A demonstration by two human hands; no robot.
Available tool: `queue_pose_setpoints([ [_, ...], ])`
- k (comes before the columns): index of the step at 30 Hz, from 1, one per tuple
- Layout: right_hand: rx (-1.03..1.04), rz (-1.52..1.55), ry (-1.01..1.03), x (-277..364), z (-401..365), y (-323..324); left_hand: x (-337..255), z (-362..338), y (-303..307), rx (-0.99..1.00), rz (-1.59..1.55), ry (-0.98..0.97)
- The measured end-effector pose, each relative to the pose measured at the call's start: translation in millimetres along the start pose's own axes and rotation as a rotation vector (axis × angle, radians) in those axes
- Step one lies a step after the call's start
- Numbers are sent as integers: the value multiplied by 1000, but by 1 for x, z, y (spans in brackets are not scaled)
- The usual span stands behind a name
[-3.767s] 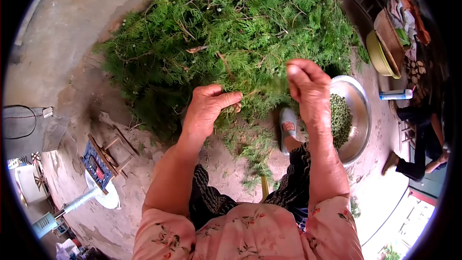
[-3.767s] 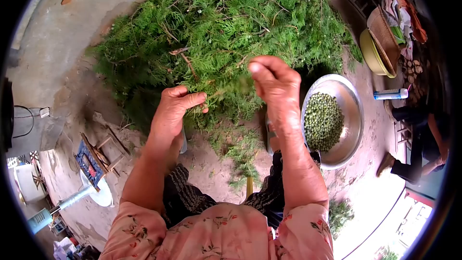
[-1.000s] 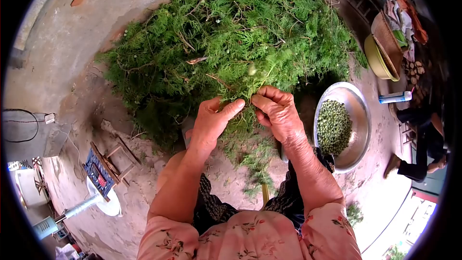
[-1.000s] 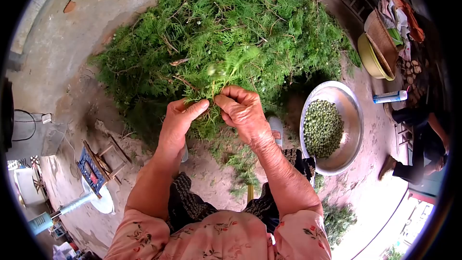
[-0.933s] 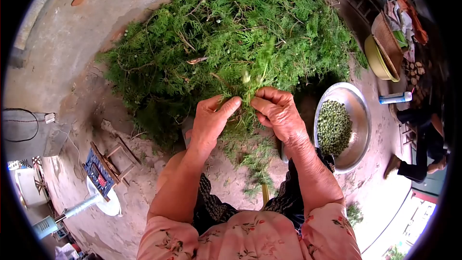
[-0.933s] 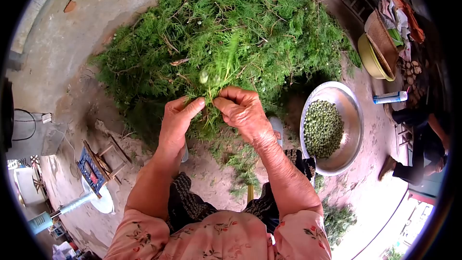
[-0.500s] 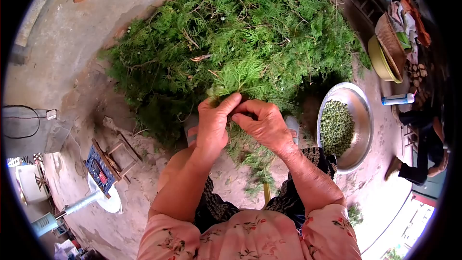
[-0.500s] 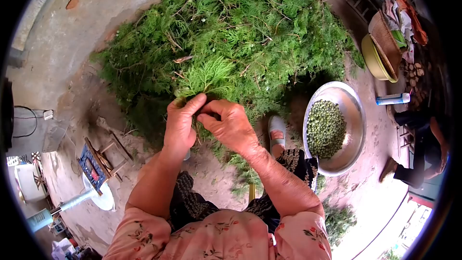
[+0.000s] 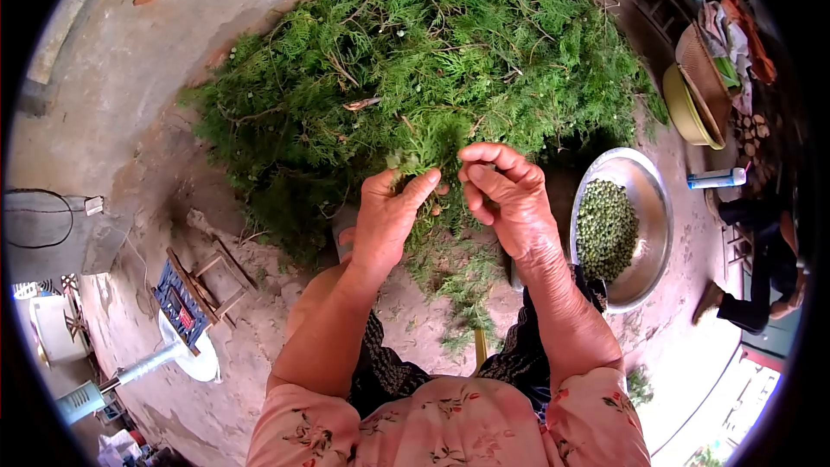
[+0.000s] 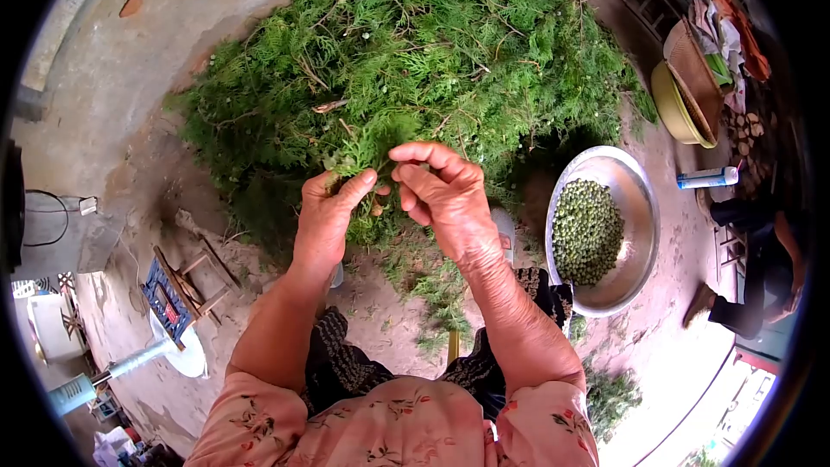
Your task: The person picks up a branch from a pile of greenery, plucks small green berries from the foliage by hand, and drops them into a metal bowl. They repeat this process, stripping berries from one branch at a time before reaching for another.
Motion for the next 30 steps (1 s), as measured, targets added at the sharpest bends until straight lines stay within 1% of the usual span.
queue_pose_setpoints([
  [2, 37, -235, 102, 2, -2, -4, 0, -2, -3, -6, 47, -2],
  [3, 53, -357, 267, 2, 1, -3, -1, -2, -2, 23, 168, -60],
  [4, 50, -357, 266, 2, 1, -4, -1, -2, -3, 53, 288, -118],
  [6, 43, -458, 286, 4, 2, -3, 9, 1, 1, 60, 315, -122],
  [7, 40, -459, 287, 3, 2, -2, 11, 2, 4, 40, 451, -239],
  [8, 96, -469, 294, 1, 2, -2, 8, 1, 3, 20, 587, -356],
  [9, 153, -479, 300, 0, 1, -3, 7, 0, 3, 21, 586, -355],
  [11, 145, -492, 315, -1, 1, -7, -2, -5, -1, -14, 805, -459],
  [12, 138, -505, 328, -1, 0, -8, -4, -6, -2, -13, 805, -456],
  [14, 138, -509, 314, -3, 0, -7, -10, -8, -6, -6, 880, -554],
  [16, 138, -514, 301, -6, 1, -6, -6, -8, -5, 7, 896, -546],
  [18, 106, -585, 293, -9, 1, -3, -4, -9, -6, 21, 913, -536],
  [21, 129, -656, 311, -11, 1, -5, -7, -12, -8, 20, 898, -539],
  [22, 129, -656, 311, -9, 0, -6, -6, -12, -7, 38, 868, -504],
  [24, 86, -461, 9, -12, -2, -7, -6, -12, -7, 55, 837, -472],
  [25, 86, -461, 12, -10, -2, -6, -4, -11, -6, 113, 655, -375],
  [26, 96, -249, -69, -10, -3, -5, -2, -10, -5, 170, 473, -276],
  [27, 106, -37, -148, -11, -3, -3, -5, -11, -5, 170, 474, -279],
  [28, 110, -39, -146, -10, -2, 1, -6, -10, -5, 177, 444, -208],
  [29, 146, 119, -154, -10, -1, 4, -6, -10, -4, 183, 414, -135],
  [30, 181, 278, -160, -9, -1, 4, -5, -9, -2, 183, 415, -137],
])
Point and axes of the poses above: each hand's wrist, its own z-axis towards the middle knuckle, its own y-axis out of the back of the hand, x = y × z, the point moved 4 cm from there along z, towards the middle knuckle, and after that the axes turned 4 degrees about y, right-handed, at the moved point
